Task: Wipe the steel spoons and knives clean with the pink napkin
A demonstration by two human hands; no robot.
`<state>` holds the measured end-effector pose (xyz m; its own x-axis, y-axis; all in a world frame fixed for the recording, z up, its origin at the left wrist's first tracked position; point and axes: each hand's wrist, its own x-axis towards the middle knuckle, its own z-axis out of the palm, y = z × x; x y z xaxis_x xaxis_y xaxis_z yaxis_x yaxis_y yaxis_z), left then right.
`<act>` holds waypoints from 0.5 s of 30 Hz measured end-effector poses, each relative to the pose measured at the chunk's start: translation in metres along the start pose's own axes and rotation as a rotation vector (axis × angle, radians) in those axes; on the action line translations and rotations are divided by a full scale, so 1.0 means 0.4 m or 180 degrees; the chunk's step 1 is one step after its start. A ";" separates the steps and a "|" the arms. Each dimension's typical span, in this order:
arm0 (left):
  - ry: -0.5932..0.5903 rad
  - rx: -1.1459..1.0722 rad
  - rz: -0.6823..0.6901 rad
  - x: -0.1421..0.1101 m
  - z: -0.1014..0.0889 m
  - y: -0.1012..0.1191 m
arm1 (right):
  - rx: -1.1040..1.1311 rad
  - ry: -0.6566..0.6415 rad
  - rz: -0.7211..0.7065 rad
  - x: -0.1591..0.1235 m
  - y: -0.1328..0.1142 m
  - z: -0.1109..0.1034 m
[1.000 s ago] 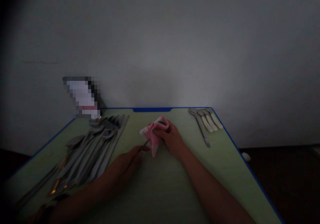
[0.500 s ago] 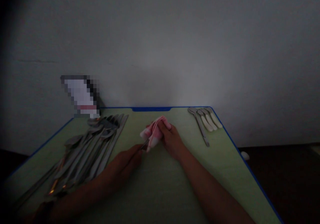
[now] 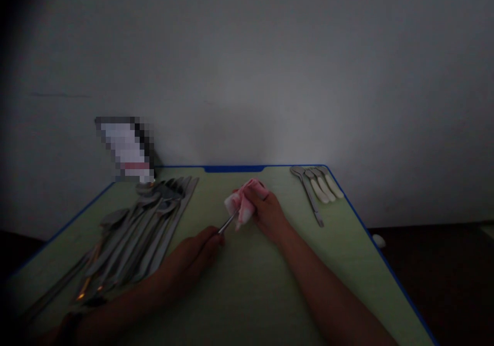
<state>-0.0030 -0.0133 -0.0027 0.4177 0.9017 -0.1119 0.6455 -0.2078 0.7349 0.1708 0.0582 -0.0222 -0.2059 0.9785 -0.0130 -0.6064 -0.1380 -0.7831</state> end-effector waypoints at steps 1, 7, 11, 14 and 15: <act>-0.0013 0.0018 -0.0030 0.001 0.001 -0.002 | -0.0032 -0.0061 0.0062 -0.001 -0.001 0.000; -0.0061 0.0102 -0.0067 0.001 0.006 -0.010 | -0.0268 -0.0280 0.0361 -0.003 -0.005 -0.006; -0.0046 0.0260 -0.0057 0.000 0.007 -0.008 | -0.0317 -0.0231 0.0290 -0.003 0.000 -0.004; -0.0074 0.0310 -0.0041 0.004 0.004 -0.006 | -0.0396 0.0006 -0.0025 0.000 0.014 -0.001; -0.0095 0.0297 -0.0036 0.006 0.003 -0.006 | -0.0453 0.0125 -0.0177 0.002 0.020 -0.001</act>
<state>-0.0029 -0.0111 -0.0054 0.4279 0.8928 -0.1409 0.7066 -0.2333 0.6680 0.1662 0.0580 -0.0286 -0.1430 0.9897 0.0107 -0.5006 -0.0630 -0.8634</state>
